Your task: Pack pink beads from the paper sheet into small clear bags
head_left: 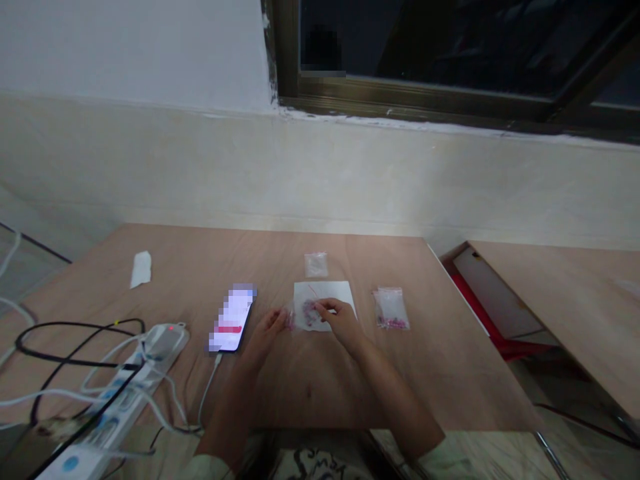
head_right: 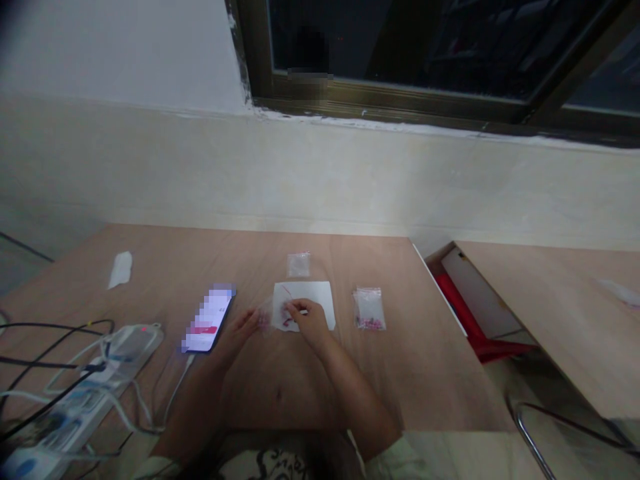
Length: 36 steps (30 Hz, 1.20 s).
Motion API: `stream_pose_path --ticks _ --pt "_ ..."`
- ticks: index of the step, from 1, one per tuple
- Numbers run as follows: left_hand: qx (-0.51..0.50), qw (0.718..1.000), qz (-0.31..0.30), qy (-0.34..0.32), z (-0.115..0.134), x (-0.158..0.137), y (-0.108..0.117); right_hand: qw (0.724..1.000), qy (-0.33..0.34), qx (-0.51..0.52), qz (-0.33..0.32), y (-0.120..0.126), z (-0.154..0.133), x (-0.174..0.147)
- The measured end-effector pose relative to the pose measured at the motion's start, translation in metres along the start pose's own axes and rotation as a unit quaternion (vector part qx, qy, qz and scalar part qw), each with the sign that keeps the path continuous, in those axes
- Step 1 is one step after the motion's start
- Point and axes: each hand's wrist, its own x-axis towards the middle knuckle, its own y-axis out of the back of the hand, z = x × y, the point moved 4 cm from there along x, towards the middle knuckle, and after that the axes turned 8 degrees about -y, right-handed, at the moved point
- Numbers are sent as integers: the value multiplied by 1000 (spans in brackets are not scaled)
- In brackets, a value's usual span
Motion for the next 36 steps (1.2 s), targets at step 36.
stream_pose_path --ticks 36 --pt "-209 975 47 49 -6 0 2 940 2 -325 102 -8 53 23"
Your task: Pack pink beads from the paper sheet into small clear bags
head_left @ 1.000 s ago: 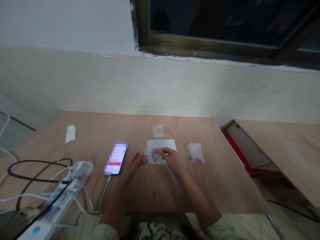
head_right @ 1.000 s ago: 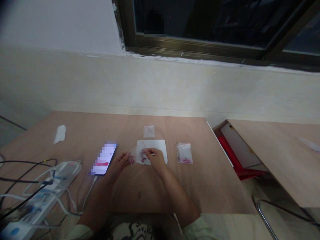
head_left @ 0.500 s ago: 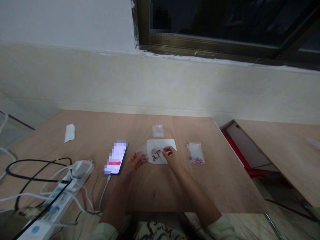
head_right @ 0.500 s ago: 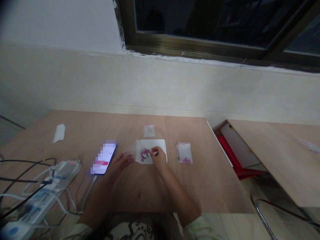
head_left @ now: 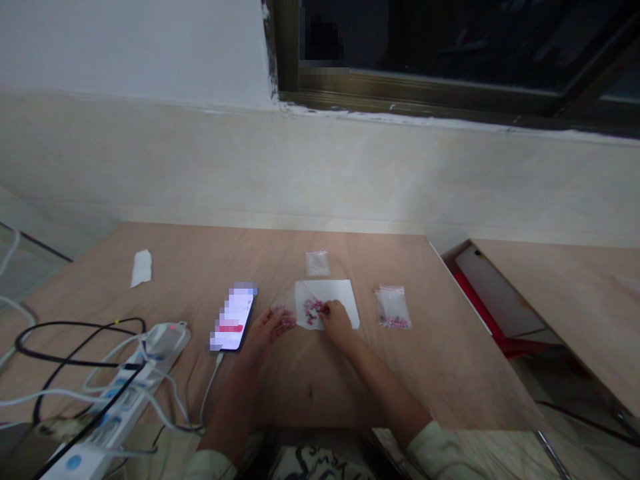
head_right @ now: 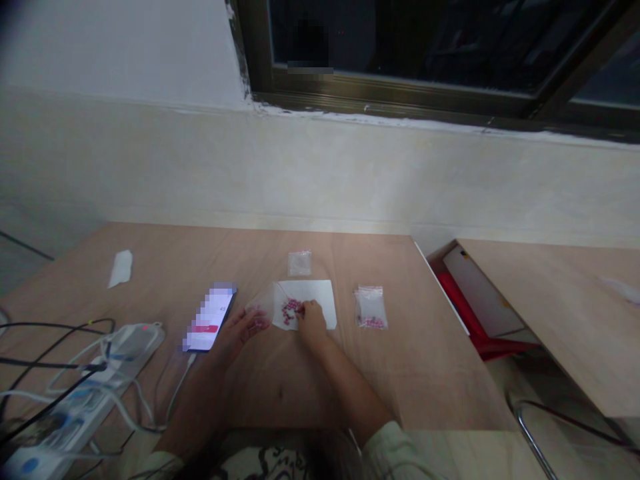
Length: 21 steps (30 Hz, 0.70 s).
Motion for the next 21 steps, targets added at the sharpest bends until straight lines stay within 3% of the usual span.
stream_pose_path --ticks 5,10,15,21 --pt "4 1000 1 6 3 -3 -4 999 -12 22 28 9 1 -1" --pt "9 1000 -18 18 5 -6 -9 990 5 136 48 43 -13 2" --pt "16 999 -31 32 4 -10 -18 984 84 156 2 65 -42 -2" --pt "-22 998 -40 37 -4 -6 -17 974 127 177 -57 63 -59 -8"
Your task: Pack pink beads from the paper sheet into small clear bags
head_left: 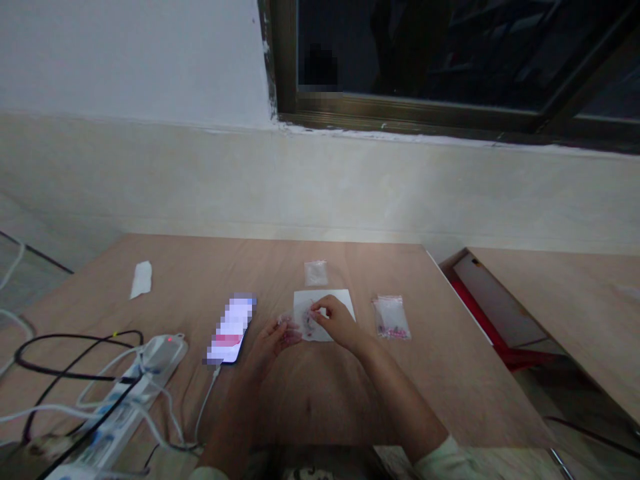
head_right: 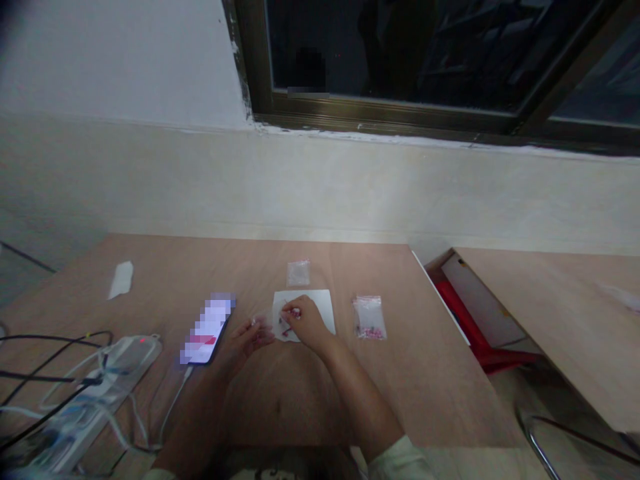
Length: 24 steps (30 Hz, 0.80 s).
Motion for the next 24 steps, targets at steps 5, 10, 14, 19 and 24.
stream_pose_path --ticks 5,10,14,19,24 --pt "-52 998 19 -26 -1 2 -4 996 -36 79 11 -1 3 -7" --pt "-79 996 -6 -44 1 1 -10 984 -88 150 29 1 24 -9" --pt "-75 996 -1 -56 2 3 -3 981 -130 98 106 -2 49 -11" --pt "-66 996 5 -55 4 6 6 990 -111 -19 84 -29 66 -14" --pt "-75 996 -5 -57 9 7 5 981 -96 -98 134 -35 68 -6"
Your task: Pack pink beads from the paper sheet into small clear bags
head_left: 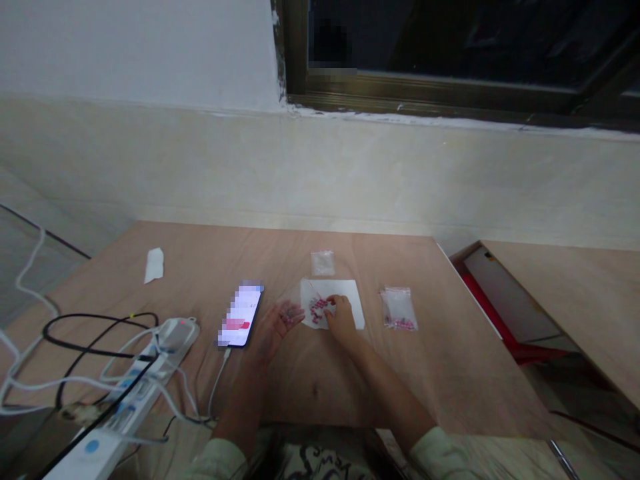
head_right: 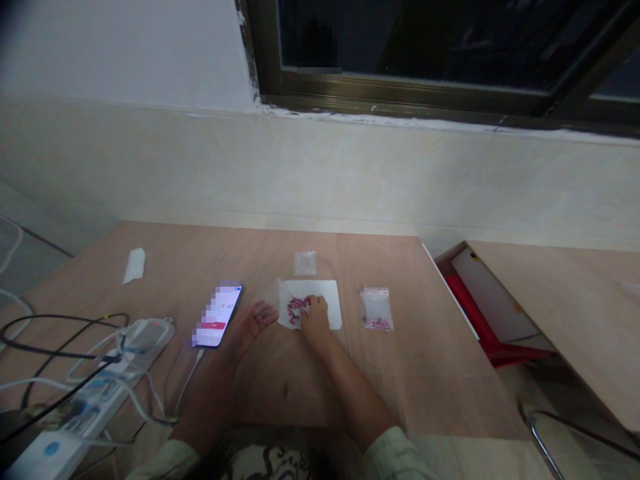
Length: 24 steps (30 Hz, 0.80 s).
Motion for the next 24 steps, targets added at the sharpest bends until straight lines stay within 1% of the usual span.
stream_pose_path --ticks 2,6,11,16,21,24 --pt "-2 1000 0 2 2 0 -1 1000 -2 -26 1 0 0 5" --pt "4 1000 9 2 4 -1 -3 998 9 -64 -23 -5 2 11" --pt "-1 1000 2 14 0 0 0 997 6 -71 -23 -8 5 14" --pt "-4 1000 -3 11 -1 1 2 997 10 -76 -7 -3 5 15" --pt "-1 1000 1 9 -1 -1 1 997 -23 -79 6 5 7 12" --pt "8 1000 2 10 -1 -2 1 998 -32 -52 12 11 8 13"
